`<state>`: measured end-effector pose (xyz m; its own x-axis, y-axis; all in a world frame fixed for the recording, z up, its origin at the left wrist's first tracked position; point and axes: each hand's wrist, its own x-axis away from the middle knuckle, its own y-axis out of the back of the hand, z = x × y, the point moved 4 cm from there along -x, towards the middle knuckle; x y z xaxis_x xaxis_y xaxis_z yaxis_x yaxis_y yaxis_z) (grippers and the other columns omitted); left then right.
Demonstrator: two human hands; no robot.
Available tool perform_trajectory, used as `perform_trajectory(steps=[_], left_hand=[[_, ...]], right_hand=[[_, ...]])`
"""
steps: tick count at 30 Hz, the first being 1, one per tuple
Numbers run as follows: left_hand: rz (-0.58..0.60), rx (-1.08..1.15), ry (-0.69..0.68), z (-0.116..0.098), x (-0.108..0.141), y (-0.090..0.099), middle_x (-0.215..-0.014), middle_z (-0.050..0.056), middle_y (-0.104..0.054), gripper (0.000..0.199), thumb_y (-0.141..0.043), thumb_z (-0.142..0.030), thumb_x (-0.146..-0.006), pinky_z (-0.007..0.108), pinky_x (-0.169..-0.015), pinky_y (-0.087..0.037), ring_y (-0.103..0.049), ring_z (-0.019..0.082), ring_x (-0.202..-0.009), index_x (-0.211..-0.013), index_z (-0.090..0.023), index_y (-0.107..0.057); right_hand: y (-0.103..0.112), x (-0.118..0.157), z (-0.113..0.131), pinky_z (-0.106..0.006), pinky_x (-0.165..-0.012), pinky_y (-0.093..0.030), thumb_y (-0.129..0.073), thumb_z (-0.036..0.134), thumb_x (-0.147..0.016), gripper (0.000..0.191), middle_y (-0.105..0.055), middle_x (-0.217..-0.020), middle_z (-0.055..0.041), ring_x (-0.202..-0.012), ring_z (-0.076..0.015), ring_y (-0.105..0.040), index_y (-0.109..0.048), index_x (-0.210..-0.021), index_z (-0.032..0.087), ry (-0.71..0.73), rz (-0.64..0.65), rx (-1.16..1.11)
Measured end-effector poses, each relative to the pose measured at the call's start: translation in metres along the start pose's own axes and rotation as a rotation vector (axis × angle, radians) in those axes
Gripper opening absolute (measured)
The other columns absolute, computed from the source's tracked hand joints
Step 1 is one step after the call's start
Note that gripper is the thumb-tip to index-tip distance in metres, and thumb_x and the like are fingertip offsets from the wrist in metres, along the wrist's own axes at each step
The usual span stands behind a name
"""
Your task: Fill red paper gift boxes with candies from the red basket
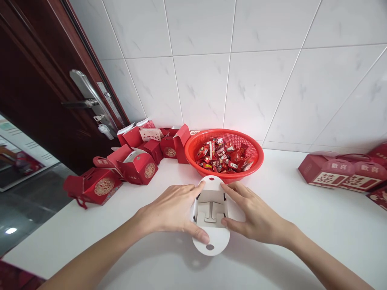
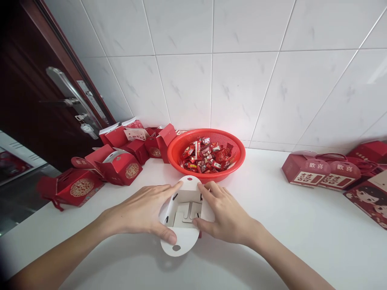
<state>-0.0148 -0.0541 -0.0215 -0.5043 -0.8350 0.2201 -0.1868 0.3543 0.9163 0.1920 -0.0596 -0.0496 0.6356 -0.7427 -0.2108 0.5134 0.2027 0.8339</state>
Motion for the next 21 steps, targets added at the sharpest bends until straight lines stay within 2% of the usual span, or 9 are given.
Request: perform_trajectory(steps=[3,7,11,15,21], left_hand=[[0.031,-0.057,0.022,-0.003,-0.001,0.001,-0.131,0.014,-0.067,0.128,-0.072,-0.083,-0.055,0.036,-0.087,-0.048,-0.063,0.039,-0.118,-0.159,-0.019,-0.034],[0.052,-0.13,0.02,-0.008,-0.003,0.0,-0.117,0.014,-0.072,0.123,-0.071,-0.083,-0.057,0.038,-0.085,-0.049,-0.067,0.039,-0.109,-0.155,-0.016,-0.041],[-0.028,-0.206,0.045,-0.009,-0.009,-0.003,-0.112,0.016,-0.072,0.12,-0.073,-0.08,-0.06,0.041,-0.083,-0.05,-0.068,0.039,-0.103,-0.154,-0.011,-0.041],[-0.108,-0.242,0.039,-0.008,-0.014,-0.008,-0.104,0.013,-0.069,0.108,-0.075,-0.079,-0.061,0.04,-0.083,-0.05,-0.067,0.034,-0.095,-0.143,-0.013,-0.055],[-0.28,-0.302,-0.132,-0.014,-0.004,-0.01,-0.091,0.008,-0.063,0.096,-0.075,-0.08,-0.064,0.041,-0.08,-0.051,-0.063,0.028,-0.082,-0.132,-0.013,-0.064]], right_hand=[[0.001,-0.004,0.003,-0.048,-0.091,-0.058,-0.075,0.03,-0.081,0.069,-0.056,-0.123,-0.0158,-0.105,-0.0293,-0.062,-0.05,-0.143,0.014,-0.053,0.028,-0.05],[0.0,-0.006,0.006,-0.047,-0.088,-0.06,-0.075,0.029,-0.079,0.051,-0.055,-0.119,-0.0144,-0.101,-0.0278,-0.064,-0.061,-0.125,0.015,-0.091,0.041,-0.08],[-0.001,-0.006,0.001,-0.046,-0.086,-0.06,-0.072,0.029,-0.083,0.047,-0.056,-0.116,-0.0145,-0.097,-0.0269,-0.065,-0.061,-0.126,0.014,-0.063,-0.059,-0.034],[0.003,-0.003,-0.005,-0.046,-0.083,-0.061,-0.07,0.031,-0.087,0.045,-0.059,-0.12,-0.0159,-0.098,-0.0275,-0.067,-0.061,-0.128,0.017,-0.027,-0.129,0.024],[0.019,0.002,-0.001,-0.048,-0.097,-0.057,-0.069,0.043,-0.091,0.046,-0.059,-0.135,-0.0179,-0.121,-0.0321,-0.062,-0.062,-0.131,0.02,0.063,-0.231,0.026]])
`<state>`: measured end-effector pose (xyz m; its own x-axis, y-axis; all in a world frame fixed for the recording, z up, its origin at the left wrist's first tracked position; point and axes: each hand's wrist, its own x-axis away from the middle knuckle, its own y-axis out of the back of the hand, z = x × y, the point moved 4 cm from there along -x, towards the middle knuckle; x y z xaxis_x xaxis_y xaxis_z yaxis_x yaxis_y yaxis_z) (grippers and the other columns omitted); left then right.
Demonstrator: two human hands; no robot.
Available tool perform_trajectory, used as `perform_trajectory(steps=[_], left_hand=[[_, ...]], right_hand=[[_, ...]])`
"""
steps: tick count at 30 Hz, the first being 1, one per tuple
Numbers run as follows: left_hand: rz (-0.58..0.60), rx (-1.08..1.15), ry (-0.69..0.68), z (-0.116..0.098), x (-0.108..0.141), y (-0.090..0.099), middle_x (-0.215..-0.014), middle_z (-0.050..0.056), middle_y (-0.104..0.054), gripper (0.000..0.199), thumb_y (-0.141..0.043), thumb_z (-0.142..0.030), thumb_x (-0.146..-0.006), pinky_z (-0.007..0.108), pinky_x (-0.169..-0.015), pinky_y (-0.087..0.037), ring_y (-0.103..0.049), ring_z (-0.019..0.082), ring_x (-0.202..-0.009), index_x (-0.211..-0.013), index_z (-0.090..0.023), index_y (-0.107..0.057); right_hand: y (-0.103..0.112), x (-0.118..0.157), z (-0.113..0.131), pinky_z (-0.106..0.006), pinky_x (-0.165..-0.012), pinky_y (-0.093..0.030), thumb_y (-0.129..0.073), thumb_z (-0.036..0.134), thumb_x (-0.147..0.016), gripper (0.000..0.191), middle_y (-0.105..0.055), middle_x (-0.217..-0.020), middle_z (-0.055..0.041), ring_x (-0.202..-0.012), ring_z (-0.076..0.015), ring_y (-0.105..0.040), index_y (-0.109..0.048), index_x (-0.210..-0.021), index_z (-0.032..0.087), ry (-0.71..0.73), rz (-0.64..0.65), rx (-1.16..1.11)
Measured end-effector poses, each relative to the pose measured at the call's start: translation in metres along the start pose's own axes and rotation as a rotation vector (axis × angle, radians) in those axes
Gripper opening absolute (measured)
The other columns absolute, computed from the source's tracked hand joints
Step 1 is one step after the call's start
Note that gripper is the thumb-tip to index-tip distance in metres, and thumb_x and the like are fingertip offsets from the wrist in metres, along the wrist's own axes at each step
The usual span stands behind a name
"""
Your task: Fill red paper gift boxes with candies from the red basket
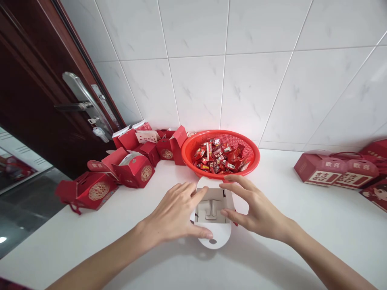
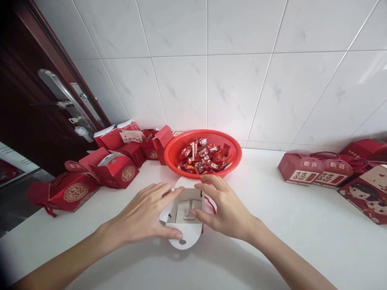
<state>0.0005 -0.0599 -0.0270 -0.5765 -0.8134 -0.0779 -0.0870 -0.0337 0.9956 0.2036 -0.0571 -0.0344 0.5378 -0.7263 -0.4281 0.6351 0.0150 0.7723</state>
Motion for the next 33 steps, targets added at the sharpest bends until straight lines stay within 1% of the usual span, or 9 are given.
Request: perform_trajectory(steps=[5,9,14,17,20,22,24,29,33], left_hand=[[-0.118,0.117,-0.102,-0.002,0.004,0.012,-0.088,0.004,-0.061,0.073,-0.075,-0.073,-0.071,0.036,-0.076,-0.051,-0.06,0.023,-0.079,-0.122,-0.021,-0.07],[-0.201,0.225,-0.118,0.003,0.0,0.025,-0.087,0.004,-0.064,0.044,-0.064,-0.058,-0.091,0.031,-0.073,-0.051,-0.062,0.019,-0.079,-0.114,-0.022,-0.074],[-0.308,0.323,-0.025,0.032,-0.034,0.056,-0.09,0.004,-0.071,0.032,-0.052,-0.039,-0.098,0.03,-0.079,-0.052,-0.067,0.018,-0.085,-0.109,-0.02,-0.076],[-0.119,0.278,0.022,0.057,-0.083,0.058,-0.105,0.004,-0.076,0.033,-0.051,-0.031,-0.094,0.029,-0.086,-0.052,-0.069,0.02,-0.094,-0.113,-0.021,-0.076],[0.326,0.163,0.04,0.074,-0.132,0.032,-0.115,0.002,-0.077,0.037,-0.051,-0.015,-0.087,0.024,-0.092,-0.051,-0.069,0.019,-0.104,-0.111,-0.023,-0.077],[0.451,0.122,0.043,0.079,-0.156,0.014,-0.109,0.0,-0.079,0.037,-0.057,-0.01,-0.078,0.023,-0.087,-0.053,-0.071,0.019,-0.099,-0.104,-0.024,-0.079],[0.497,0.076,0.045,0.081,-0.171,-0.001,-0.104,0.001,-0.08,0.043,-0.06,-0.006,-0.071,0.026,-0.082,-0.055,-0.072,0.022,-0.096,-0.104,-0.025,-0.079],[0.418,-0.046,0.089,0.085,-0.193,-0.013,-0.13,0.013,-0.069,0.051,-0.061,-0.006,-0.069,0.034,-0.096,-0.052,-0.061,0.032,-0.122,-0.118,-0.019,-0.071],[0.453,-0.053,0.117,0.088,-0.208,-0.012,-0.121,0.014,-0.071,0.037,-0.067,-0.019,-0.073,0.034,-0.088,-0.054,-0.067,0.032,-0.11,-0.11,-0.019,-0.071]], right_hand=[[0.006,-0.002,0.003,-0.045,-0.096,-0.056,-0.065,0.046,-0.095,0.035,-0.063,-0.133,-0.0157,-0.119,-0.0293,-0.063,-0.068,-0.121,0.022,0.075,-0.033,-0.047],[0.01,-0.004,0.004,-0.042,-0.09,-0.057,-0.064,0.042,-0.097,0.026,-0.069,-0.121,-0.0134,-0.108,-0.0262,-0.066,-0.071,-0.112,0.022,0.098,-0.042,-0.117],[0.02,-0.011,-0.005,-0.042,-0.095,-0.056,-0.063,0.042,-0.097,0.028,-0.07,-0.126,-0.0122,-0.113,-0.0263,-0.067,-0.07,-0.116,0.023,0.074,-0.065,-0.205],[0.027,-0.025,-0.023,-0.043,-0.097,-0.055,-0.061,0.043,-0.098,0.026,-0.073,-0.12,-0.0105,-0.113,-0.0272,-0.068,-0.072,-0.11,0.024,0.0,-0.152,-0.228],[0.028,-0.041,-0.05,-0.04,-0.084,-0.058,-0.058,0.047,-0.097,0.029,-0.077,-0.106,-0.0094,-0.098,-0.0267,-0.071,-0.074,-0.098,0.023,-0.129,-0.226,-0.224],[0.022,-0.05,-0.066,-0.035,-0.074,-0.057,-0.055,0.046,-0.097,0.032,-0.078,-0.096,-0.0082,-0.086,-0.0242,-0.071,-0.073,-0.091,0.021,-0.192,-0.195,-0.21],[0.015,-0.056,-0.078,-0.034,-0.069,-0.056,-0.053,0.041,-0.096,0.029,-0.078,-0.091,-0.0068,-0.079,-0.0223,-0.07,-0.073,-0.087,0.021,-0.224,-0.141,-0.163],[0.004,-0.059,-0.091,-0.034,-0.074,-0.056,-0.054,0.027,-0.092,0.021,-0.079,-0.102,-0.0047,-0.083,-0.0214,-0.072,-0.074,-0.096,0.023,-0.277,-0.065,0.003],[0.004,-0.06,-0.088,-0.031,-0.067,-0.052,-0.053,0.025,-0.091,0.021,-0.079,-0.095,-0.0031,-0.076,-0.0196,-0.071,-0.075,-0.091,0.024,-0.284,-0.049,0.035]])
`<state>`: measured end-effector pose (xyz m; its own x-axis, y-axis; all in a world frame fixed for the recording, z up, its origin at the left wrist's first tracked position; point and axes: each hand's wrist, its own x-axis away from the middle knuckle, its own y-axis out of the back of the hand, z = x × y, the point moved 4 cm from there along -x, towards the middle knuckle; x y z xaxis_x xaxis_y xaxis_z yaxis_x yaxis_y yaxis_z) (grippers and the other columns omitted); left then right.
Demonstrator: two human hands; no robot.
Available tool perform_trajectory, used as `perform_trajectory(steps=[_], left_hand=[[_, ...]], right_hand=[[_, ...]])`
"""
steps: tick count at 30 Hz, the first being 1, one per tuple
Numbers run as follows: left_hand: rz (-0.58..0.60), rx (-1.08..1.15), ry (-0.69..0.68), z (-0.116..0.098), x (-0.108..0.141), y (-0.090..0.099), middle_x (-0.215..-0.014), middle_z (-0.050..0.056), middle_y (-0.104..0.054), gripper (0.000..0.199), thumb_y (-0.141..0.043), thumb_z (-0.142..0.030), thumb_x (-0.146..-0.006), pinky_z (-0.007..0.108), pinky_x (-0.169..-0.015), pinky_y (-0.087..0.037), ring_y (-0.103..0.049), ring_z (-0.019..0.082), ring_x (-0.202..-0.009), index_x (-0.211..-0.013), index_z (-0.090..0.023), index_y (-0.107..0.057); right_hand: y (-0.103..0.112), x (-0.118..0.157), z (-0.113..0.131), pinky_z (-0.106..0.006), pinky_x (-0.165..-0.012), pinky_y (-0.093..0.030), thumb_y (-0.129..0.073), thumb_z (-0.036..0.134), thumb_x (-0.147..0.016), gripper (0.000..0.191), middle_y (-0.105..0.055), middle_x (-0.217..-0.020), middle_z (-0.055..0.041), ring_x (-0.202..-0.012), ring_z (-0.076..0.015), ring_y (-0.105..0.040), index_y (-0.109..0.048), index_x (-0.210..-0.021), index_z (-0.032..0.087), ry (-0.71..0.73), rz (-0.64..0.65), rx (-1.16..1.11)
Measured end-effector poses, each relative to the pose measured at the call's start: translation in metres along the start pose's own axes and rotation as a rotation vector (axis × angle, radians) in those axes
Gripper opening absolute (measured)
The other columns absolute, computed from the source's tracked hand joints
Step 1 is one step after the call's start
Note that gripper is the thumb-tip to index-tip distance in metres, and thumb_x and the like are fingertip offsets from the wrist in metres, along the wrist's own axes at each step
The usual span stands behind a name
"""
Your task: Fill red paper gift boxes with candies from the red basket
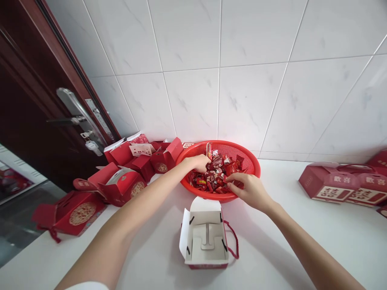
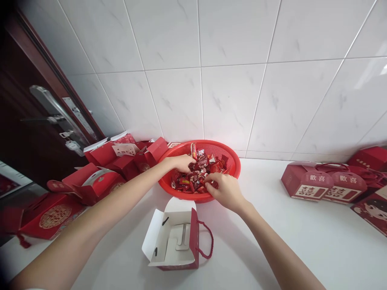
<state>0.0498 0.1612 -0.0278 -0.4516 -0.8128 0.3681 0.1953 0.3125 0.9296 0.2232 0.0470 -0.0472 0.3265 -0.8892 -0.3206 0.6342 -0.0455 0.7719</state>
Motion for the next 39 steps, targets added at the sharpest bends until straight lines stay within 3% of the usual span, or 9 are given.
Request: perform_trajectory(steps=[4,8,14,17,21,24,29,35,39], left_hand=[[0.016,0.041,0.002,-0.006,-0.013,-0.003,-0.13,0.011,-0.069,0.047,-0.069,-0.036,-0.079,0.032,-0.092,-0.053,-0.064,0.031,-0.118,-0.123,-0.022,-0.065],[-0.002,0.093,0.017,-0.014,-0.021,-0.012,-0.147,0.012,-0.059,0.069,-0.068,-0.04,-0.081,0.035,-0.099,-0.05,-0.058,0.032,-0.131,-0.145,-0.025,-0.047],[-0.03,0.177,-0.032,-0.019,-0.017,-0.014,-0.143,0.011,-0.062,0.062,-0.071,-0.038,-0.079,0.033,-0.095,-0.051,-0.061,0.031,-0.125,-0.137,-0.022,-0.057],[-0.034,0.221,-0.06,-0.016,-0.012,-0.011,-0.13,0.006,-0.071,0.045,-0.068,-0.041,-0.081,0.029,-0.089,-0.052,-0.065,0.027,-0.116,-0.122,-0.022,-0.068],[-0.023,0.27,-0.086,-0.01,-0.013,-0.002,-0.092,0.001,-0.079,0.024,-0.065,-0.035,-0.081,0.025,-0.075,-0.052,-0.072,0.021,-0.087,-0.095,-0.021,-0.078],[-0.127,0.293,-0.047,-0.005,-0.024,0.013,-0.077,0.002,-0.077,0.026,-0.06,-0.025,-0.079,0.026,-0.068,-0.051,-0.072,0.02,-0.075,-0.097,-0.021,-0.079],[-0.327,0.312,-0.065,-0.016,-0.054,0.029,-0.104,0.004,-0.078,0.036,-0.059,-0.026,-0.084,0.028,-0.081,-0.051,-0.071,0.022,-0.097,-0.117,-0.024,-0.074],[-0.306,0.336,-0.121,-0.033,-0.083,0.01,-0.114,0.005,-0.074,0.032,-0.074,-0.037,-0.083,0.033,-0.09,-0.053,-0.068,0.025,-0.106,-0.113,-0.026,-0.071],[-0.328,0.38,-0.133,-0.026,-0.091,0.002,-0.123,0.009,-0.067,0.031,-0.066,-0.038,-0.096,0.042,-0.091,-0.057,-0.067,0.023,-0.106,-0.121,-0.019,-0.066]], right_hand=[[0.0,0.0,0.002,-0.029,-0.061,-0.046,-0.052,0.026,-0.091,0.022,-0.077,-0.087,-0.0016,-0.069,-0.0179,-0.067,-0.074,-0.089,0.024,-0.016,0.014,0.001],[0.0,0.0,0.002,-0.028,-0.062,-0.042,-0.052,0.024,-0.091,0.022,-0.076,-0.085,-0.0012,-0.07,-0.0177,-0.066,-0.074,-0.089,0.024,-0.025,0.018,0.009],[0.001,-0.001,0.003,-0.029,-0.062,-0.041,-0.054,0.021,-0.09,0.021,-0.077,-0.085,-0.0004,-0.07,-0.0177,-0.065,-0.074,-0.086,0.024,-0.041,0.017,0.003],[0.0,-0.001,0.002,-0.029,-0.064,-0.042,-0.055,0.021,-0.089,0.02,-0.077,-0.086,0.0001,-0.071,-0.018,-0.066,-0.075,-0.087,0.024,-0.048,0.017,-0.009],[0.0,0.0,0.002,-0.029,-0.064,-0.042,-0.056,0.02,-0.088,0.019,-0.077,-0.084,0.0001,-0.069,-0.0174,-0.065,-0.074,-0.085,0.024,-0.045,-0.003,-0.032],[-0.001,0.0,0.001,-0.028,-0.063,-0.042,-0.056,0.019,-0.088,0.018,-0.076,-0.081,0.0001,-0.068,-0.0168,-0.064,-0.073,-0.082,0.023,-0.039,-0.021,-0.05],[-0.002,-0.001,-0.001,-0.027,-0.062,-0.041,-0.058,0.017,-0.086,0.017,-0.076,-0.079,0.0002,-0.067,-0.016,-0.063,-0.073,-0.079,0.023,-0.04,-0.041,-0.063],[-0.003,0.0,-0.001,-0.026,-0.059,-0.038,-0.058,0.016,-0.086,0.017,-0.076,-0.079,0.0006,-0.064,-0.0153,-0.06,-0.072,-0.079,0.023,-0.034,-0.032,-0.053],[-0.003,0.001,-0.001,-0.026,-0.061,-0.038,-0.058,0.016,-0.086,0.017,-0.076,-0.08,0.0008,-0.066,-0.0154,-0.061,-0.072,-0.079,0.023,-0.024,-0.027,-0.064]])
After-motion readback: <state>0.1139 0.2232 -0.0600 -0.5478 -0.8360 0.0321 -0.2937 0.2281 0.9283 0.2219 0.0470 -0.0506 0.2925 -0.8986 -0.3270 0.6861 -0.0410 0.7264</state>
